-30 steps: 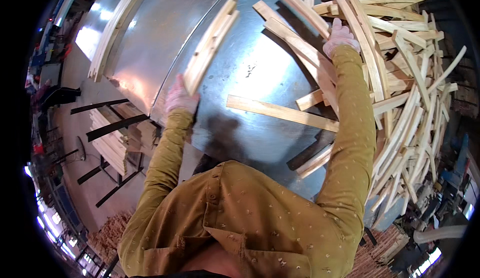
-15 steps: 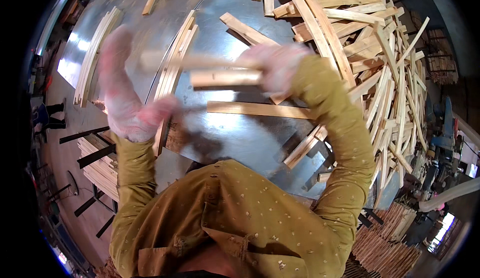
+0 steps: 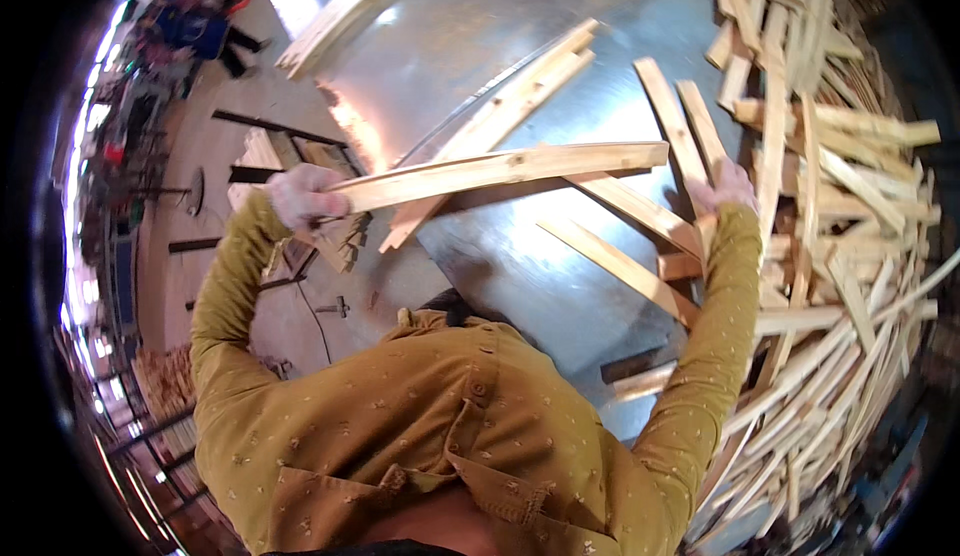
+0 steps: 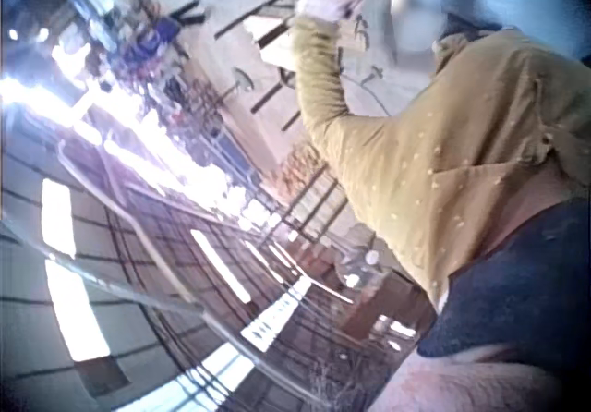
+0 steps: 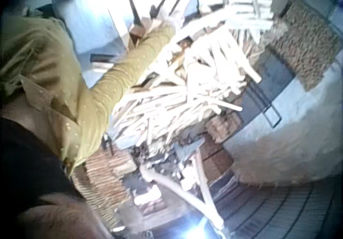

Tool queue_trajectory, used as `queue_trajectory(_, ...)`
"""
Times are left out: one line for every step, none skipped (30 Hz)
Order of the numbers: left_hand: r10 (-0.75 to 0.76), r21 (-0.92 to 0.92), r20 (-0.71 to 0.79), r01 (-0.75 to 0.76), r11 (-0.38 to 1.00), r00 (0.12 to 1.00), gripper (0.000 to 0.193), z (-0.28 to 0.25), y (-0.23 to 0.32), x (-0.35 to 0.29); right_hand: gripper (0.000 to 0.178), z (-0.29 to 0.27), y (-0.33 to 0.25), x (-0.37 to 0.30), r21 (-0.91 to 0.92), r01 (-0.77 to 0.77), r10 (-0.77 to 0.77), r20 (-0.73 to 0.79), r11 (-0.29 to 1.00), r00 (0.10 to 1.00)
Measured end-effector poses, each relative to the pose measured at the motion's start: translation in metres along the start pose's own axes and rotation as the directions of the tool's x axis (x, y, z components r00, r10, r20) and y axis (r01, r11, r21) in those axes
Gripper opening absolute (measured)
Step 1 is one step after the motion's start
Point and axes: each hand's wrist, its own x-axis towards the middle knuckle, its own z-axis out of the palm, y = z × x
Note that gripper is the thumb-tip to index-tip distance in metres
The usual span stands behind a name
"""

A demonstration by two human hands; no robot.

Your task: The person sorts thin wooden strips on a metal table, picking them up from a disorganized pile and arranging them into neat stacks. The person repeatedly gathers strips, aligns them, and places them into a growing stack on the left side of the table.

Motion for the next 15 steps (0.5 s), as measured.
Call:
queue_trajectory(-0.04, 0.025, -0.043, 0.041, 0.999, 0.998, 0.039, 0.009, -0.007, 0.0, 0.082, -0.011, -0.015, 0.002, -0.123, 0.014, 0.003, 0.139, 0.992, 0.99)
queue_trajectory(-0.04, -0.028, -0.107, 0.037, 0.999, 0.994, 0.039, 0.013, -0.023, 0.002, 0.083, -0.016, -0.025, -0.004, -0.098, -0.028, 0.039, 0.106, 0.995, 0.994)
queue_trajectory(-0.041, -0.082, -0.158, 0.028, 0.996, 0.987, 0.038, 0.021, -0.046, 0.007, 0.082, -0.029, -0.053, -0.014, -0.187, -0.163, 0.181, 0.086, 0.969, 0.98)
queue_trajectory(0.045, -0.093, -0.228, -0.068, 0.993, 0.973, 0.037, 0.021, -0.076, 0.013, 0.078, -0.028, -0.054, -0.021, -0.165, -0.257, 0.262, 0.008, 0.952, 0.965)
queue_trajectory(0.07, -0.213, -0.245, -0.124, 0.969, 0.967, 0.039, 0.022, -0.084, 0.02, 0.075, -0.024, -0.05, -0.027, -0.14, -0.353, 0.346, -0.073, 0.925, 0.936)
queue_trajectory(0.091, -0.328, -0.261, -0.177, 0.928, 0.961, 0.04, 0.023, -0.091, 0.026, 0.072, -0.016, -0.034, -0.028, -0.06, -0.301, 0.302, 0.0, 0.952, 0.953)
queue_trajectory(0.107, -0.434, -0.28, -0.225, 0.873, 0.954, 0.042, 0.022, -0.099, 0.033, 0.07, -0.006, -0.01, -0.026, 0.027, -0.253, 0.25, 0.071, 0.967, 0.966)
queue_trajectory(0.126, -0.386, -0.376, -0.279, 0.879, 0.918, 0.044, 0.02, -0.109, 0.045, 0.068, 0.0, -0.004, -0.02, 0.12, -0.197, 0.18, 0.142, 0.973, 0.973)
queue_trajectory(0.072, -0.278, -0.407, -0.198, 0.94, 0.911, 0.045, 0.017, -0.122, 0.054, 0.06, -0.021, -0.034, -0.019, 0.011, -0.203, 0.201, 0.091, 0.979, 0.975)
queue_trajectory(0.064, -0.148, -0.421, -0.138, 0.979, 0.905, 0.046, 0.007, -0.12, 0.071, 0.056, -0.004, 0.001, -0.008, 0.02, -0.08, 0.083, -0.266, 0.997, 0.96)
queue_trajectory(-0.008, -0.066, -0.413, -0.021, 0.998, 0.911, 0.048, 0.0, -0.107, 0.084, 0.06, -0.004, 0.025, 0.003, 0.045, 0.044, -0.018, -0.466, 0.998, 0.885)
queue_trajectory(-0.08, 0.019, -0.407, 0.096, 0.995, 0.91, 0.051, -0.006, -0.099, 0.094, 0.066, -0.027, 0.034, 0.018, 0.094, 0.08, -0.013, -0.564, 0.992, 0.825)
queue_trajectory(-0.111, -0.081, -0.412, 0.085, 0.993, 0.904, 0.052, -0.01, -0.115, 0.095, 0.061, -0.064, -0.035, 0.016, 0.355, 0.464, -0.104, -0.694, 0.812, 0.713)
queue_trajectory(-0.098, -0.165, -0.397, 0.034, 0.986, 0.912, 0.053, -0.015, -0.131, 0.111, 0.061, -0.097, -0.063, 0.014, 0.352, 0.523, -0.098, -0.752, 0.776, 0.652)
queue_trajectory(-0.071, -0.246, -0.37, -0.024, 0.969, 0.926, 0.053, -0.022, -0.148, 0.133, 0.063, -0.133, -0.088, 0.008, 0.331, 0.572, -0.088, -0.808, 0.75, 0.583)
